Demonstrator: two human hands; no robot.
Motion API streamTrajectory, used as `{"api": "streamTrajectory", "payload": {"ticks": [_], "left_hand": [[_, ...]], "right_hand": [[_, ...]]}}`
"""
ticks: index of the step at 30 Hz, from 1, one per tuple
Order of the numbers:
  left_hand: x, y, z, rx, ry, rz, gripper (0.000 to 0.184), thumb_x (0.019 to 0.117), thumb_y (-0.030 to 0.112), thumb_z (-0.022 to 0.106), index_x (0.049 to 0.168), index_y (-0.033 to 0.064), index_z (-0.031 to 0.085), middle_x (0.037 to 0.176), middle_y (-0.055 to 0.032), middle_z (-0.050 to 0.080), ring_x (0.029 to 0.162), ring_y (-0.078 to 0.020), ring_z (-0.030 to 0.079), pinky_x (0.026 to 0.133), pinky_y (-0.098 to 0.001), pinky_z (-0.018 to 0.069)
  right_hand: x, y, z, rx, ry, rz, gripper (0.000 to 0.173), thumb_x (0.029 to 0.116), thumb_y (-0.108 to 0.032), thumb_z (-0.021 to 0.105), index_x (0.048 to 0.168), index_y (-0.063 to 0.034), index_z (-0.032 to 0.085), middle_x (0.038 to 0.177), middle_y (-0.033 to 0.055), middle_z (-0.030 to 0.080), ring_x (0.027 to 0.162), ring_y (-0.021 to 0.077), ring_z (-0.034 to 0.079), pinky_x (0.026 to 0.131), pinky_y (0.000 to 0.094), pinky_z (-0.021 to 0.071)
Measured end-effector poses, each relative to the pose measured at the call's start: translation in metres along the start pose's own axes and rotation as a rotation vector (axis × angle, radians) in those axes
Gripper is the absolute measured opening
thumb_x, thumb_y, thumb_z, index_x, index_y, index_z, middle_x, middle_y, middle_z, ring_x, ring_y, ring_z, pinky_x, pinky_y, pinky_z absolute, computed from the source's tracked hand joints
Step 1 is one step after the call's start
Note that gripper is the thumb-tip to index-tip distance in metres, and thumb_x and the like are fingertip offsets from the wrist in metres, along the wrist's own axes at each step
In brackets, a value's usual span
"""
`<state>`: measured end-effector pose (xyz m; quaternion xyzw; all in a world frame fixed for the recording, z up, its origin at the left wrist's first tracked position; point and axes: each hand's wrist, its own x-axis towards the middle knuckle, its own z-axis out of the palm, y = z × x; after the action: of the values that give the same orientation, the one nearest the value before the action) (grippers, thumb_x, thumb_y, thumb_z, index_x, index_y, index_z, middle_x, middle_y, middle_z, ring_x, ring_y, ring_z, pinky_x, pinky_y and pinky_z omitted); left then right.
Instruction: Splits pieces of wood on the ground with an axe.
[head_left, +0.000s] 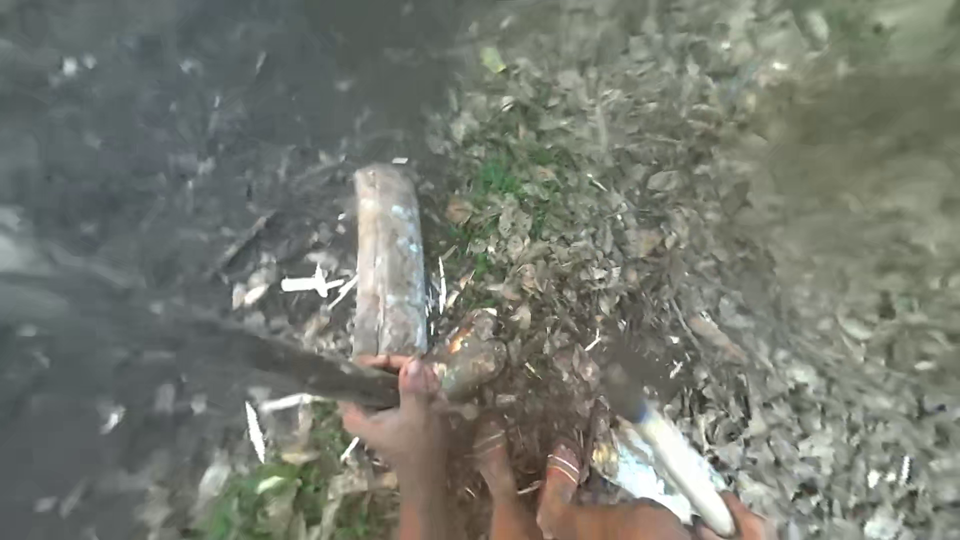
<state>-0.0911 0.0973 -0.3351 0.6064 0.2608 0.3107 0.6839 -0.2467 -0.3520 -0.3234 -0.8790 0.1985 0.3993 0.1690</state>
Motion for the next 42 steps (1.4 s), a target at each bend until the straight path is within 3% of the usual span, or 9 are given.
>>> {"api": "streamTrajectory", "payload": {"ticks": [6,10,13,16,20,26,34,38,42], "left_hand": [[-0.028,-0.008,-0.071,0.564,-0.015,-0.248,0.030,0.0878,0.023,0.072,0.105,0.0008,0.062,0.075,0.0056,0.060,0.057,-0.0009,0.057,0.052,-0.0221,0.0519],[-0.083,-0.015,-0.118,0.771,-0.041,-0.643,0.029,0.0868,0.022,0.071,0.108,0.0019,0.066,0.074,-0.0048,0.062,0.058,-0.0146,0.058,0.056,-0.0391,0.0517],[-0.125,-0.037,-0.126,0.808,-0.009,-0.821,0.032,0.0884,0.019,0.074,0.113,0.0005,0.068,0.084,-0.0132,0.067,0.071,-0.0249,0.064,0.068,-0.0507,0.0534],[-0.163,-0.089,-0.128,0.903,-0.067,-0.969,0.034,0.0947,0.024,0.072,0.120,0.0028,0.067,0.095,-0.0190,0.070,0.085,-0.0332,0.069,0.080,-0.0573,0.0550],[-0.185,-0.178,-0.128,0.970,-0.063,-1.056,0.039,0.0966,0.027,0.070,0.127,0.0022,0.065,0.106,-0.0255,0.070,0.099,-0.0428,0.069,0.089,-0.0645,0.0526],[-0.204,-0.271,-0.152,1.141,-0.121,-1.205,0.045,0.0995,0.030,0.063,0.137,0.0060,0.057,0.120,-0.0257,0.068,0.113,-0.0450,0.066,0.093,-0.0649,0.0522],[-0.237,-0.326,-0.133,1.337,0.019,-0.923,0.054,0.0995,0.035,0.063,0.141,0.0023,0.057,0.140,-0.0300,0.055,0.127,-0.0483,0.056,0.102,-0.0627,0.0458],[-0.244,-0.335,-0.128,1.358,0.007,-0.807,0.039,0.0979,0.027,0.067,0.126,0.0004,0.065,0.123,-0.0260,0.066,0.112,-0.0453,0.066,0.089,-0.0604,0.0527],[-0.239,-0.334,-0.116,1.316,-0.030,-0.911,0.042,0.1006,0.019,0.061,0.141,0.0069,0.055,0.122,-0.0253,0.067,0.102,-0.0464,0.069,0.081,-0.0605,0.0553]], "right_hand": [[0.132,-0.152,-0.057,-0.334,0.034,-0.376,0.056,0.0798,-0.041,0.080,0.118,-0.0011,0.071,0.093,0.0238,0.073,0.089,0.0446,0.071,0.081,0.0679,0.0538],[0.142,-0.169,-0.117,-0.299,0.035,-0.836,0.053,0.0707,-0.034,0.077,0.105,0.0059,0.071,0.083,0.0211,0.071,0.073,0.0367,0.071,0.068,0.0594,0.0567],[0.165,-0.198,-0.143,-0.274,-0.226,-0.976,0.055,0.0753,-0.024,0.082,0.113,0.0125,0.066,0.099,0.0282,0.071,0.091,0.0395,0.071,0.085,0.0579,0.0565],[0.190,-0.243,-0.118,-0.295,-0.315,-1.055,0.060,0.0809,-0.033,0.077,0.118,0.0132,0.065,0.109,0.0269,0.070,0.101,0.0323,0.070,0.096,0.0481,0.0545],[0.256,-0.283,-0.050,-0.263,-0.118,-1.540,0.051,0.0840,-0.047,0.063,0.100,0.0005,0.069,0.081,0.0114,0.072,0.074,0.0135,0.070,0.067,0.0339,0.0583],[0.312,-0.301,0.042,-0.340,-0.268,-1.552,0.047,0.0831,-0.048,0.068,0.096,-0.0025,0.071,0.078,0.0076,0.071,0.071,0.0086,0.067,0.066,0.0309,0.0568],[0.367,-0.298,0.090,-0.665,-0.255,-1.434,0.053,0.0823,-0.056,0.063,0.095,-0.0050,0.070,0.071,0.0065,0.066,0.065,0.0170,0.065,0.059,0.0418,0.0528],[0.395,-0.283,0.091,-0.746,-0.239,-1.368,0.052,0.0814,-0.051,0.065,0.097,-0.0020,0.070,0.071,0.0082,0.065,0.063,0.0190,0.064,0.059,0.0441,0.0523],[0.401,-0.259,0.084,-0.802,-0.231,-1.268,0.048,0.0821,-0.047,0.067,0.095,-0.0011,0.070,0.070,0.0101,0.065,0.063,0.0220,0.064,0.060,0.0480,0.0521]]}}
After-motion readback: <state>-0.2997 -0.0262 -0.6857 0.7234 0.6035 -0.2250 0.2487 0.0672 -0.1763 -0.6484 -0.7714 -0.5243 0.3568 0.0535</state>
